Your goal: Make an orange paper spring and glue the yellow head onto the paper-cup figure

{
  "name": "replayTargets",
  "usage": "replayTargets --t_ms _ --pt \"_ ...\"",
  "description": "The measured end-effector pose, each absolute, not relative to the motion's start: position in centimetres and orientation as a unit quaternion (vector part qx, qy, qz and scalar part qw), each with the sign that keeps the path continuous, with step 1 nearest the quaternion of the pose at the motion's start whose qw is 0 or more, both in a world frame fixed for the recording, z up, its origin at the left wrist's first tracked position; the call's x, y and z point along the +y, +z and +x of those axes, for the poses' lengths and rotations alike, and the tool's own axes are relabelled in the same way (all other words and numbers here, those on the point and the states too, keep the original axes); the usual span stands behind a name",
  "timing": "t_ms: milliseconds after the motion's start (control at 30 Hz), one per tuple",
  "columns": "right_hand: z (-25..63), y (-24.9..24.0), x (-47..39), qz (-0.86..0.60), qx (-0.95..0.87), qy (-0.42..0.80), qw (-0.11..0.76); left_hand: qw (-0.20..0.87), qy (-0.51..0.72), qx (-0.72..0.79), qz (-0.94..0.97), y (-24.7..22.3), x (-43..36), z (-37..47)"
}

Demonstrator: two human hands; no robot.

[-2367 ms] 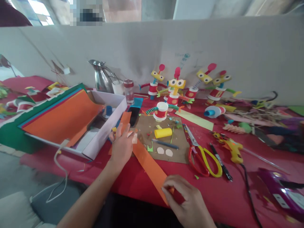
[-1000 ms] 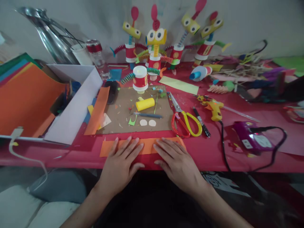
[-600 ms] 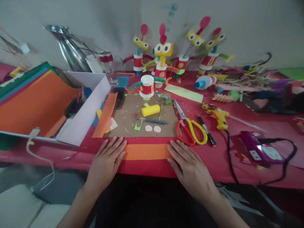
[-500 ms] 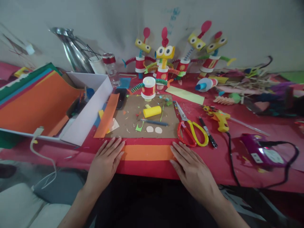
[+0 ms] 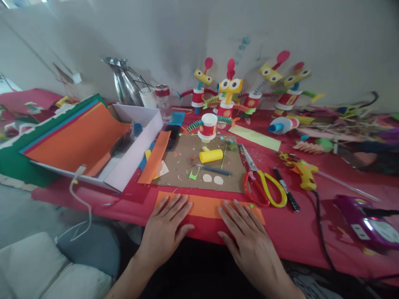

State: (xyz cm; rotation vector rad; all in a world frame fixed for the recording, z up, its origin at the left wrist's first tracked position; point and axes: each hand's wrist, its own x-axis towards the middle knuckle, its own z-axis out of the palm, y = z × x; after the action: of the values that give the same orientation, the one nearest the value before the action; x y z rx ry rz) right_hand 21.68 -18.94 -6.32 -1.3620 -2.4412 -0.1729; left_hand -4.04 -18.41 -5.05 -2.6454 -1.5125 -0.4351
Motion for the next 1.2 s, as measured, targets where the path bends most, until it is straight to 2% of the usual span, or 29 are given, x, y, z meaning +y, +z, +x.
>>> replayTargets --t_ms 400,867,967,1100,1133,1200 --pt "21.7 -6.5 -18.9 -0.479 -0.851 -0.090 0.193 0.102 -0.222 -0.570 -0.784 -5.6 -18.3 -5.7" --pt "21.8 -6.6 -17.3 -0.476 -0.845 -0.031 0.241 0.042 -0.236 -0.548 -0.801 -5.8 -16.6 -7.8" --pt "21.7 -6.7 -17.3 -0.479 -0.843 -0.028 0.246 0.067 -0.306 -0.561 -0.766 -3.7 -16.2 -8.0" --pt "21.7 -6.7 -17.2 -0.482 -0.839 -0.041 0.250 0.189 -0.479 -0.617 -0.595 -0.4 -15.9 -7.4" --pt "21.7 -6.7 -17.2 -0.481 -0.839 -0.046 0.249 0.180 -0.460 -0.599 -0.630 -0.2 -15.9 -7.0" --pt "21.7 -6.8 -17.2 -0.478 -0.841 -0.054 0.246 0.109 -0.329 -0.512 -0.786 -0.7 -16.0 -6.2"
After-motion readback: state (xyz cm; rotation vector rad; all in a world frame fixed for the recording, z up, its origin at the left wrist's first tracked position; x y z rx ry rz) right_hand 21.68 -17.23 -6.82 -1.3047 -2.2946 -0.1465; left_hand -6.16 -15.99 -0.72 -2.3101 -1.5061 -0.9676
